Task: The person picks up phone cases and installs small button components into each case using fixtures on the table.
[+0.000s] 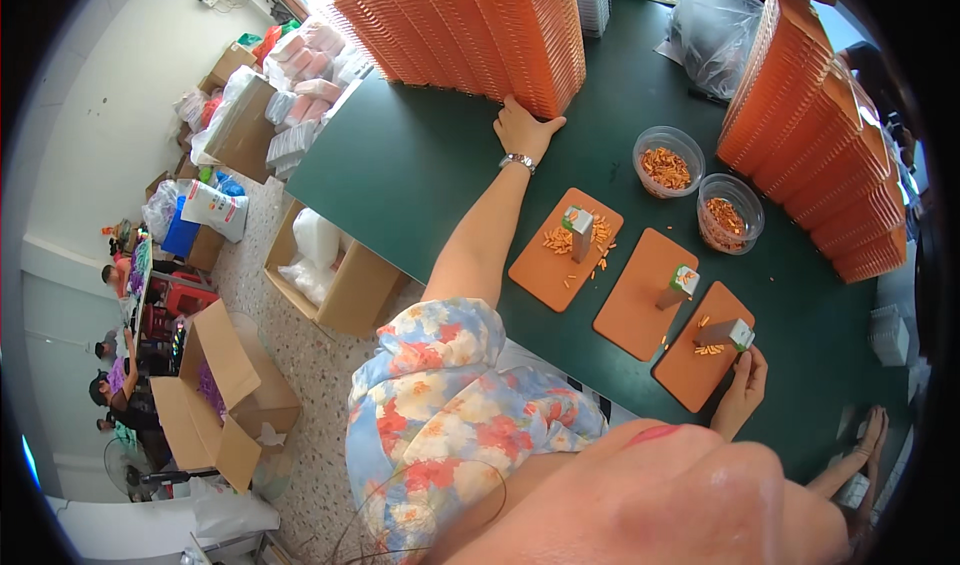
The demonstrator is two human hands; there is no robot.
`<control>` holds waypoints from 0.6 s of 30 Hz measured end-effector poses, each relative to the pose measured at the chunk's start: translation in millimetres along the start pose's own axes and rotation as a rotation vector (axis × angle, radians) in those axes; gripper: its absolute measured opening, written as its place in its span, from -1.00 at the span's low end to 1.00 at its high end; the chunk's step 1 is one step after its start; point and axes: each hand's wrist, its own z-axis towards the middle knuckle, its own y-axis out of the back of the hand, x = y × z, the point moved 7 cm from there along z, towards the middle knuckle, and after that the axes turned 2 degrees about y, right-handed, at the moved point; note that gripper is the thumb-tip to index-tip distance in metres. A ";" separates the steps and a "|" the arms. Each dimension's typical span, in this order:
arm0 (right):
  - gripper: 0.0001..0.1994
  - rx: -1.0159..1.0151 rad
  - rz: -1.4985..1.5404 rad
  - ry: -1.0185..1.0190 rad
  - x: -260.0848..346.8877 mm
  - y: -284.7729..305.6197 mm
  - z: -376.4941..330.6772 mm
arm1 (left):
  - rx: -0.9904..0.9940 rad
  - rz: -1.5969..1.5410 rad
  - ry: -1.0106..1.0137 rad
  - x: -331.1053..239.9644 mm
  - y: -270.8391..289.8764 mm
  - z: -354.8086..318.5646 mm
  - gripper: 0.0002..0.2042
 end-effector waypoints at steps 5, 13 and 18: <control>-0.77 -0.005 0.032 -0.045 -0.4 -0.8 -2.5 | -0.058 0.001 0.018 -4.7 -2.1 0.6 0.02; -0.80 -0.024 0.025 0.044 6.5 -3.7 5.0 | -0.136 -0.009 -0.088 -9.4 6.0 -10.6 -0.20; -0.76 -0.137 0.175 0.125 43.1 17.2 -1.0 | 0.204 -0.323 -0.424 -50.2 5.6 -27.4 -0.71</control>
